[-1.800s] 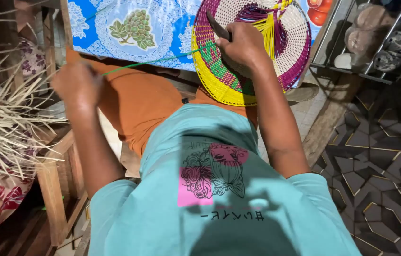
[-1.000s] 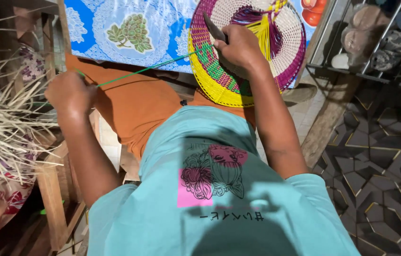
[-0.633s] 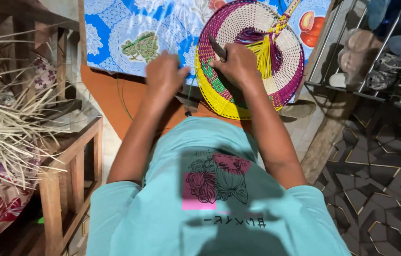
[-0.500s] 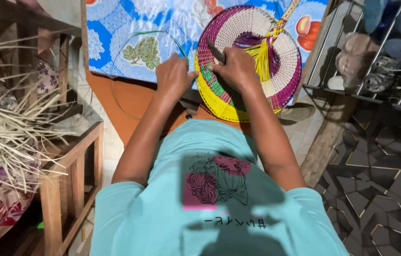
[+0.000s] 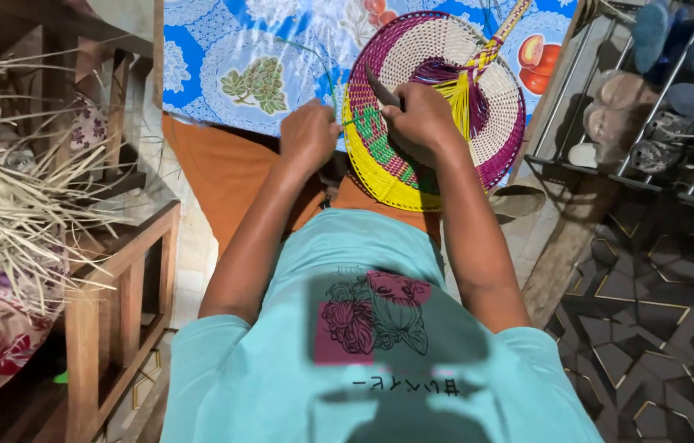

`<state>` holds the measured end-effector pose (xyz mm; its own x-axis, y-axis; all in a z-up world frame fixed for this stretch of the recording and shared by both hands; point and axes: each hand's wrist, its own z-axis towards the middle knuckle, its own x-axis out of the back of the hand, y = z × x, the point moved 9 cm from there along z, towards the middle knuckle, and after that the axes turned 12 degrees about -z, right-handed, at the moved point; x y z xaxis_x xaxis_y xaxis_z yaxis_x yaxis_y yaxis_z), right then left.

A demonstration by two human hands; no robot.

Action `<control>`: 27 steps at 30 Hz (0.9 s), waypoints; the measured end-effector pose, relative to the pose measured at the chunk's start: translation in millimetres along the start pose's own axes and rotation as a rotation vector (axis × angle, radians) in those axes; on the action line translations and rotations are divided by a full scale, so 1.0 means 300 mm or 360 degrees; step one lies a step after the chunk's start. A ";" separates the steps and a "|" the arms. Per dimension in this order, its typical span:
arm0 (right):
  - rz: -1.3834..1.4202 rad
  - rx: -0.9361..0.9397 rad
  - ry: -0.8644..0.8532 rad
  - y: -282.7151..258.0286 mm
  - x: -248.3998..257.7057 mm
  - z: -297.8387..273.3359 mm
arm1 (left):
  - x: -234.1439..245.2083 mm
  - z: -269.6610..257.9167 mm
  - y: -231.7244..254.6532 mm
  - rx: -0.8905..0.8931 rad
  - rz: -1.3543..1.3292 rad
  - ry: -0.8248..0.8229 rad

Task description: Weaving a colorful circular fan using thin fibers and a small weaving tool

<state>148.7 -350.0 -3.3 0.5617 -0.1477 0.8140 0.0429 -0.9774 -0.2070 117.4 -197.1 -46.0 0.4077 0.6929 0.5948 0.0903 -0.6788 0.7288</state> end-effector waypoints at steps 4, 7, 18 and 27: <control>0.0265 -0.0117 -0.0236 -0.004 0.001 -0.014 | 0.107 -0.067 -0.097 0.0302 0.0175 -0.0090; 0.0187 0.0032 -0.0115 0.014 -0.021 0.021 | 0.204 -0.135 -0.114 0.0362 0.0246 -0.0145; 0.0079 0.0179 0.0014 -0.004 0.021 0.025 | 0.025 0.011 0.014 0.0267 0.0209 -0.0149; 0.0106 0.0141 -0.0025 0.036 -0.028 0.057 | 0.019 0.023 -0.015 0.0147 0.0181 -0.0152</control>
<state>158.4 -356.8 -21.6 0.5787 -0.2086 0.7884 0.0779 -0.9482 -0.3080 125.5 -191.8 -48.1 0.5043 0.5869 0.6335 0.1199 -0.7741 0.6216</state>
